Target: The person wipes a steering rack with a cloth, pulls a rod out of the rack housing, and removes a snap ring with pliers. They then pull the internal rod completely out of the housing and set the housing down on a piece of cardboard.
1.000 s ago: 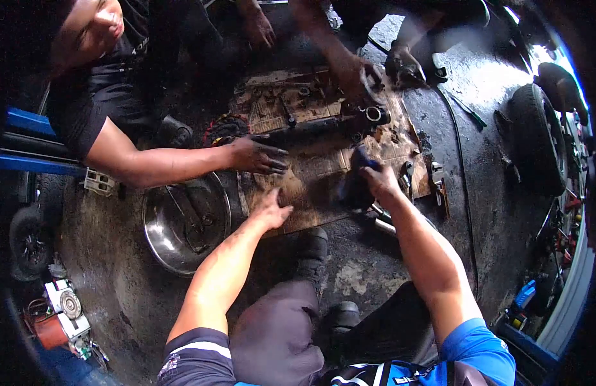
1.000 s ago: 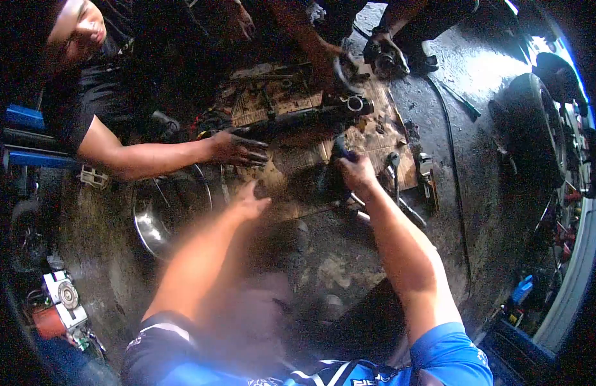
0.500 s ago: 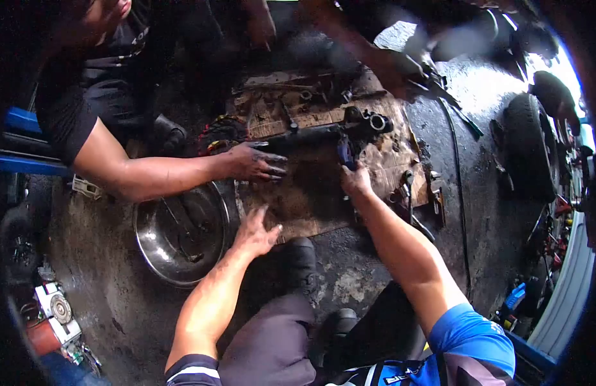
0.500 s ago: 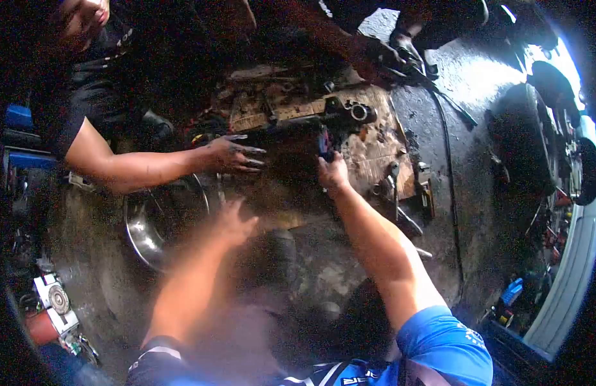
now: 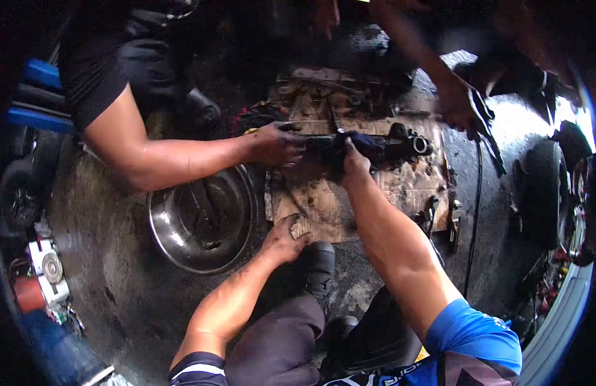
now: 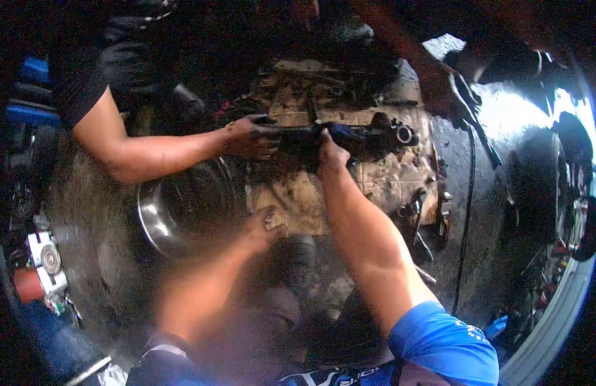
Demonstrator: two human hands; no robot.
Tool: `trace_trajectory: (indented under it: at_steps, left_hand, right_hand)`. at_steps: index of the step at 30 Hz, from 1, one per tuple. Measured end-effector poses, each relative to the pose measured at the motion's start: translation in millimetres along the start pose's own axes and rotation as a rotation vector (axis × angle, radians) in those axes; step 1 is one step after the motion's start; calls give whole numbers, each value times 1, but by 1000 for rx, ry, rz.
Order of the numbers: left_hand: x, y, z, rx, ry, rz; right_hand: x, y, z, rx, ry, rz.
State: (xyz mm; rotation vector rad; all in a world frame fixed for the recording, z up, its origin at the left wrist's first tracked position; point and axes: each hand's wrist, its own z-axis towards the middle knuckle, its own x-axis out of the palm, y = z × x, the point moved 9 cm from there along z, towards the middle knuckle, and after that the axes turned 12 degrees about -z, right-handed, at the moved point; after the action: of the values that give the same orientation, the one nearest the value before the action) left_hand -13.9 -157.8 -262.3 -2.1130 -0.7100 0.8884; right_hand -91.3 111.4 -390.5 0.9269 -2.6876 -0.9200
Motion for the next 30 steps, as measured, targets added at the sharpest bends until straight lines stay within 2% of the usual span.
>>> trace_trajectory:
  at_steps: [1, 2, 4, 5, 7, 8, 10, 12, 14, 15, 19, 21, 22, 23, 24, 25, 26, 27, 28, 30]
  left_hand:
    - [1, 1, -4, -12, 33, -24]
    - [1, 2, -8, -24, 66, -47]
    - [-3, 6, -24, -17, 39, -45]
    - [-2, 20, -31, -79, 50, -52]
    - [-8, 33, -44, -122, 52, -102]
    - [-12, 40, -50, -126, 48, -99]
    - [-18, 65, -65, -243, 39, -41]
    - [-29, 68, -74, -233, 7, -92]
    - [-49, 54, -85, -233, -75, 10]
    - [-50, 61, -89, -277, -82, 15]
    - [-52, 56, -95, -240, -95, -42]
    - [-54, 46, -88, -222, -114, -164]
    - [-54, 42, -85, -212, -123, -225]
    - [-51, 48, -74, -112, -134, -269]
    - [-54, 36, -69, -110, -134, -271]
    - [-63, 11, -64, -76, -160, -194]
    - [-69, -4, -61, -42, -185, -115]
    - [-46, 59, -40, -106, -184, -494]
    - [-47, 47, -37, -106, -177, -490]
    - [-50, 12, -32, -38, -136, -239]
  right_hand:
    - [-6, 33, -47, 109, -121, -633]
    - [6, 12, 16, 56, -38, -367]
    - [35, 21, -3, -42, 189, 87]
    - [38, 28, -9, -37, 186, 93]
    - [15, 31, -14, 235, -284, -413]
    - [14, 33, -21, 243, -300, -443]
    - [26, 44, -35, 90, -175, -379]
    - [33, 54, -41, 10, -115, -409]
    - [34, 60, -44, -30, -103, -460]
    - [35, 63, -50, -52, -96, -494]
    - [43, 73, -68, -211, -17, -647]
    - [22, 35, -70, 196, -337, -98]
    - [18, 33, -68, 194, -339, -101]
    - [23, 30, -62, 221, -210, -146]
    - [28, 27, -55, 249, -82, -189]
    - [25, 22, -32, 249, -84, -188]
    - [40, 15, 6, 197, 66, -104]
    - [53, 15, 23, 143, 214, -18]
    - [50, 16, 21, 144, 209, -12]
    - [14, 23, 18, 63, -144, 98]
